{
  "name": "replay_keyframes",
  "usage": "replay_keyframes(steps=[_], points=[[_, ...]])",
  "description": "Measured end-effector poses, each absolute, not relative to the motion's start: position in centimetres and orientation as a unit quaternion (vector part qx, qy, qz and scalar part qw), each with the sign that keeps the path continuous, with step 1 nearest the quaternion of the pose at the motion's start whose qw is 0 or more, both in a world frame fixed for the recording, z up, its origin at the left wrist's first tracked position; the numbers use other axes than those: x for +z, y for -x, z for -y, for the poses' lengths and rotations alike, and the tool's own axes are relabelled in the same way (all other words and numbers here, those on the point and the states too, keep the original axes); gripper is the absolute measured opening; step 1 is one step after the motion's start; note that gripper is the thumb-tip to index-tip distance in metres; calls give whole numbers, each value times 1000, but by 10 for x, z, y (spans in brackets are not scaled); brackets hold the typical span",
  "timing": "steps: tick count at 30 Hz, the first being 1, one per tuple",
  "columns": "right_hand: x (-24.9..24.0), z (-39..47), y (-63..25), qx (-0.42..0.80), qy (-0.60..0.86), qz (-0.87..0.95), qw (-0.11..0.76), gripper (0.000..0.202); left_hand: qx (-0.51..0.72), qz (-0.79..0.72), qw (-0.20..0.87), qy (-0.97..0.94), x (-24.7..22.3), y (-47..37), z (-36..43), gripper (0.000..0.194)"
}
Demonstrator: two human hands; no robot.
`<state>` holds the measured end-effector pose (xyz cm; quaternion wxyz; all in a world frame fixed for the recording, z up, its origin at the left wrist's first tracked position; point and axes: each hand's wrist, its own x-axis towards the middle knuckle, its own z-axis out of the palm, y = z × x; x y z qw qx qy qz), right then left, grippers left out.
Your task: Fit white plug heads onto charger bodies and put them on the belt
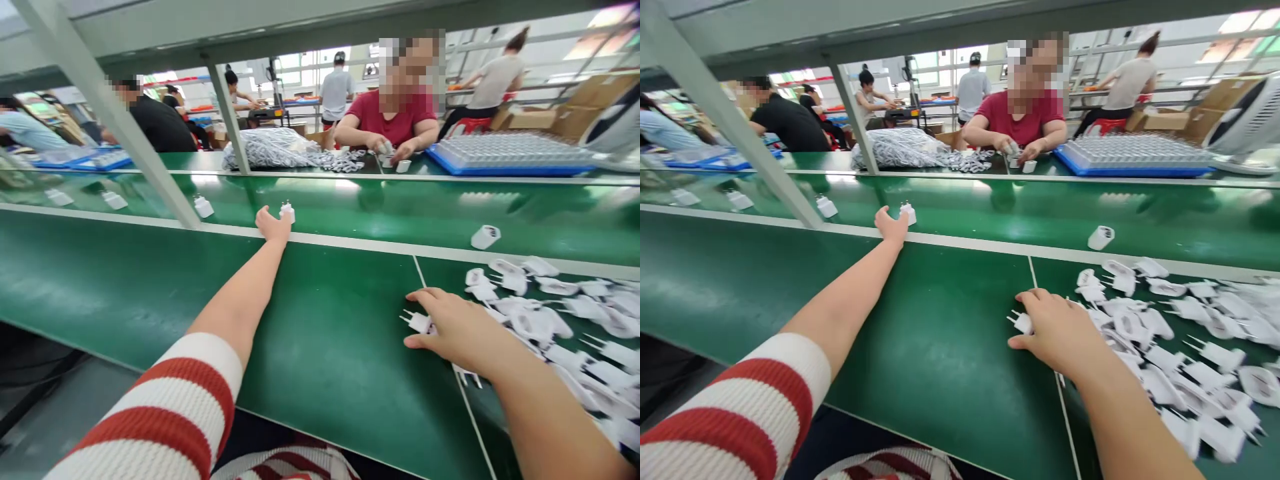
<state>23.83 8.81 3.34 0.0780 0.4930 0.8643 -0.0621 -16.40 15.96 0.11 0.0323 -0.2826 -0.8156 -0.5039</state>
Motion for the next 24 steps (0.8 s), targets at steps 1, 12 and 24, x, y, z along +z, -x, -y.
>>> replay_keyframes(steps=[1,12,24], points=[[29,-94,-241,-70,-491,-865,73,52,-509,816,39,270,0,164,-159,57],[24,-77,-211,-82,-455,-883,-85,47,-512,815,46,267,-3,132,-107,40],[50,-36,-184,-256,-428,-815,-297,33,-434,625,-75,645,-7,-39,-177,39]])
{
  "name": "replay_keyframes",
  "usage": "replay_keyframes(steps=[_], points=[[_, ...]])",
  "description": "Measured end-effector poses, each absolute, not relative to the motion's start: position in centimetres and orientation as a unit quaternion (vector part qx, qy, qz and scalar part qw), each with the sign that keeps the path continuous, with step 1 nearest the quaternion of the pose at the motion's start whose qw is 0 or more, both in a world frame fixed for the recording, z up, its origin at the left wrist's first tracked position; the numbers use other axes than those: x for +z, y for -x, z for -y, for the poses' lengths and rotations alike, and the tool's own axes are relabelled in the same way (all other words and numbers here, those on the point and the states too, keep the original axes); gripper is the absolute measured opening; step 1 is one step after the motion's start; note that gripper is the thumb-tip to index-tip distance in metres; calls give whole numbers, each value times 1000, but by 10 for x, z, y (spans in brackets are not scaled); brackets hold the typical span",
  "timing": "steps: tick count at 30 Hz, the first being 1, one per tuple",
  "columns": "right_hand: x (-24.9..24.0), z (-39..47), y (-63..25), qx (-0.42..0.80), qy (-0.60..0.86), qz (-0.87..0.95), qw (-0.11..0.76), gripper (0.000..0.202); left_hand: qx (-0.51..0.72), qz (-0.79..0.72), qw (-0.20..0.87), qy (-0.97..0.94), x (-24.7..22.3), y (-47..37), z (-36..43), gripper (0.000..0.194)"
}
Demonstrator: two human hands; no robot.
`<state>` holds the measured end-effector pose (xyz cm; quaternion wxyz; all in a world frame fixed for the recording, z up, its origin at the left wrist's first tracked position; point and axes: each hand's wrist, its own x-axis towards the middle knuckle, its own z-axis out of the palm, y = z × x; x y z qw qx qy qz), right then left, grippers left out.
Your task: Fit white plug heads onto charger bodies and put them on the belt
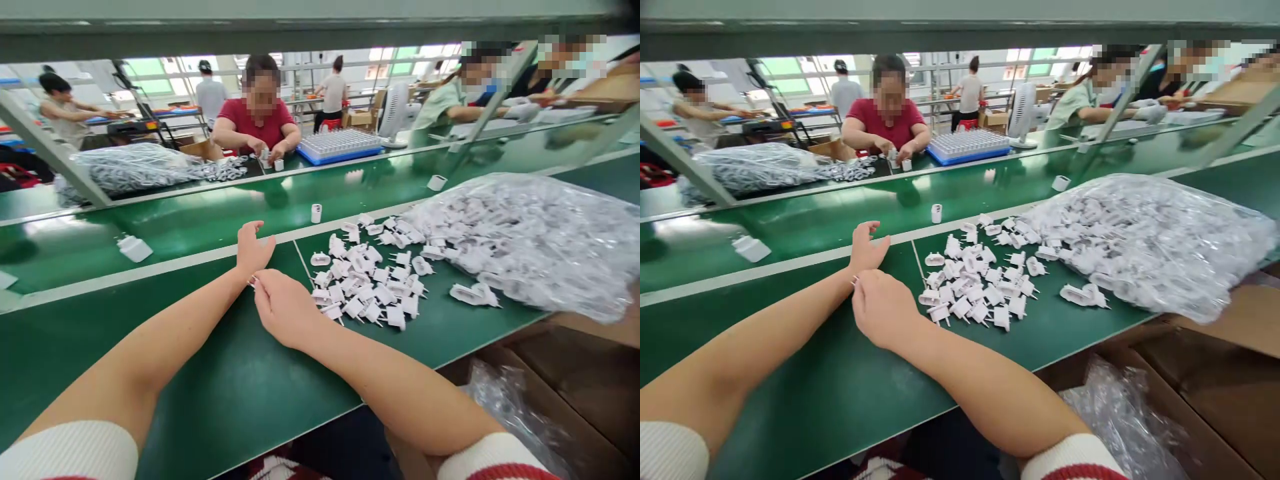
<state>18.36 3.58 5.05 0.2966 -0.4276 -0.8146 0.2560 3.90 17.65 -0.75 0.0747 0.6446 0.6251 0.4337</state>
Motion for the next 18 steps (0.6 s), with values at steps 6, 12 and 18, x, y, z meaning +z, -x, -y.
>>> replay_keyframes(steps=[6,12,18], points=[[34,-51,-183,288,365,751,468,36,380,-623,88,-678,-10,-126,-241,64],[31,-63,-186,302,385,690,533,30,350,-648,109,-668,-4,-143,-278,35],[45,-73,-193,574,371,453,572,23,394,-664,136,-621,-7,-107,-229,37]])
